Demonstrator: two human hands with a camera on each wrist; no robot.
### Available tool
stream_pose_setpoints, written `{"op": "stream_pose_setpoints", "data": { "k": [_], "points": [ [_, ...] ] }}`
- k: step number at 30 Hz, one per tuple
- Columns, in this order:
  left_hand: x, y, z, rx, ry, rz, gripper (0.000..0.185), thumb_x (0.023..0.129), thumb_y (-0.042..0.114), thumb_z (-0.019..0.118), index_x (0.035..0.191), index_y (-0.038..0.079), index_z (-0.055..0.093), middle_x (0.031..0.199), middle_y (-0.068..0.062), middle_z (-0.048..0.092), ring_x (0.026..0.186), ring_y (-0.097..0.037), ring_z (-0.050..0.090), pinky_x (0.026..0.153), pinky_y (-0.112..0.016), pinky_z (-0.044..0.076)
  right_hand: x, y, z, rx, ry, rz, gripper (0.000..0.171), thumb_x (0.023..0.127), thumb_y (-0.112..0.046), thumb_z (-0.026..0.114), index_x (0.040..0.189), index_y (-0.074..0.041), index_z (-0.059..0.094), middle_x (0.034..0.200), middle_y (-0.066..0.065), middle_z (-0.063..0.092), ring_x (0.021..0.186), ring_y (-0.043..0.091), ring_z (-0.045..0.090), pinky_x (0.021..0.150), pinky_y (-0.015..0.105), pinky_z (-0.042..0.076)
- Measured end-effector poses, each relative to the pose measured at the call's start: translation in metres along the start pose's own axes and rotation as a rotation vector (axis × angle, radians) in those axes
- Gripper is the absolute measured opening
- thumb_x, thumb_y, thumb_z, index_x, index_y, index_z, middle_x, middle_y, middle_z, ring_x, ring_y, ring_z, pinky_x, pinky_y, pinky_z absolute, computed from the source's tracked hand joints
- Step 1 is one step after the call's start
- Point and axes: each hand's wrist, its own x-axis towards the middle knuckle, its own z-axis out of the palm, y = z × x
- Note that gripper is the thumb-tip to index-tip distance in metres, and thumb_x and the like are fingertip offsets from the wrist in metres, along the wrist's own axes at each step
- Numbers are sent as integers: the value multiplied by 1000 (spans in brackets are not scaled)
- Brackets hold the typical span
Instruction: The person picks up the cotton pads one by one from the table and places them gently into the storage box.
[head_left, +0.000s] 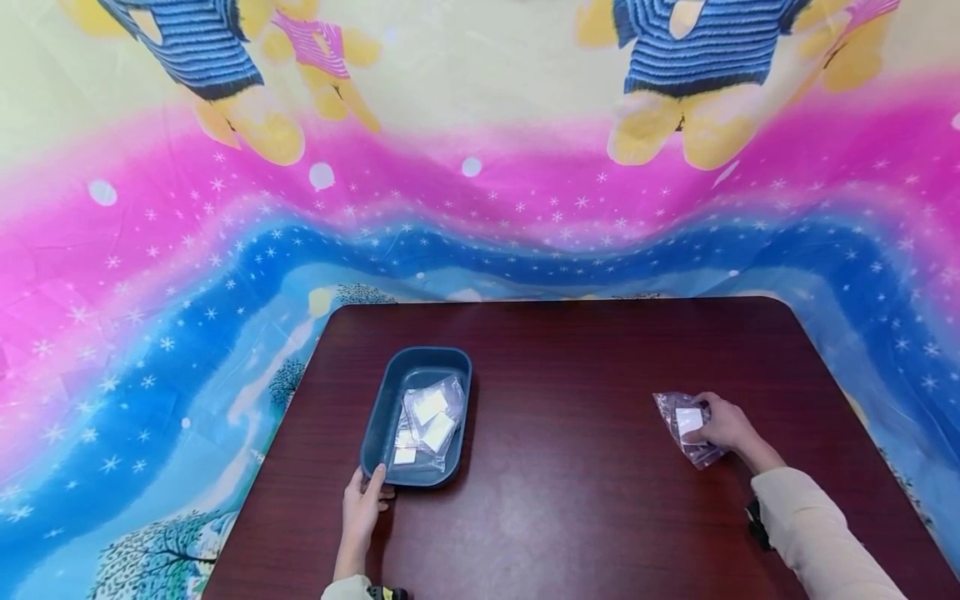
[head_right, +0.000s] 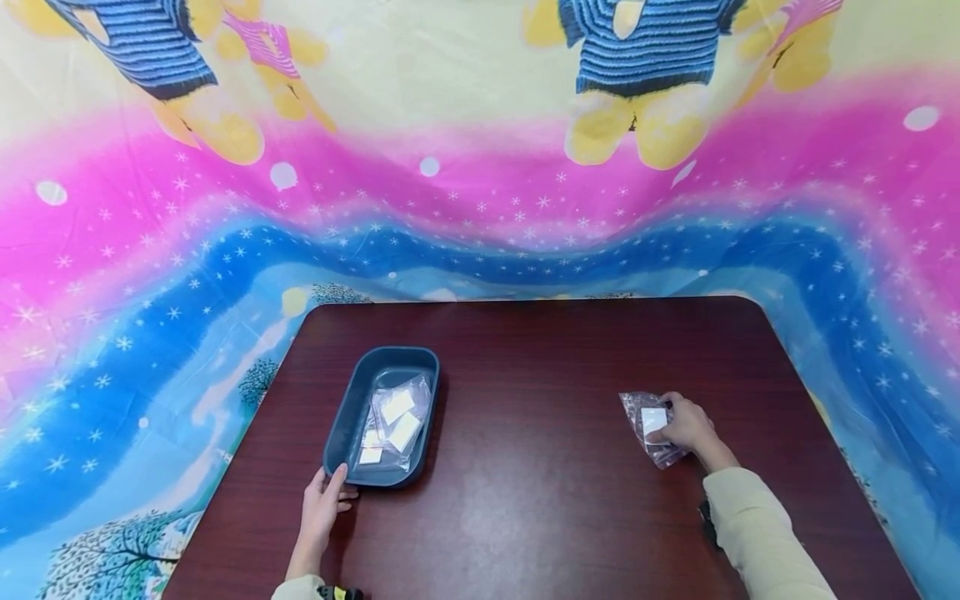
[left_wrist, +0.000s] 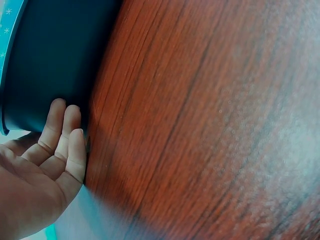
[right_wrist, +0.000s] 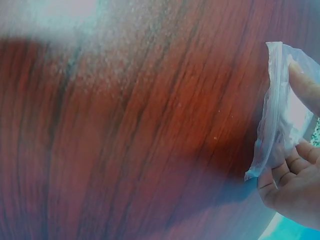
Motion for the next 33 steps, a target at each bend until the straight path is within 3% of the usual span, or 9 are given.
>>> {"op": "stream_pose_setpoints", "data": {
  "k": [14,19,25,33],
  "points": [
    [1,-2,0,4,-4,4,53,94,32,50,131,-4,40,84,-18,61,71,-22,61,57,-31,49,-2,-8,-1,12,37,-38,51,57,-15,79,95,11,58,82,24,60,72,34,54,66,47,43],
    [0,-1,0,0,-1,5,53,94,31,50,131,-6,40,83,-19,62,70,-22,61,57,-32,49,-4,-8,-5,154,30,8,40,63,-6,72,95,13,59,78,18,61,68,24,52,62,37,42],
    [0,-1,0,-2,-1,7,53,94,32,50,130,-6,40,83,-18,62,69,-21,61,56,-32,49,-8,-11,-11,328,-16,102,41,71,-1,67,102,21,51,73,8,56,61,15,48,52,26,40],
    [1,-2,0,1,1,5,55,94,35,50,131,-5,40,83,-18,62,69,-21,61,56,-31,49,-8,-17,-12,356,22,121,22,70,0,66,85,13,58,68,4,53,61,14,46,53,26,39]
  ]
}}
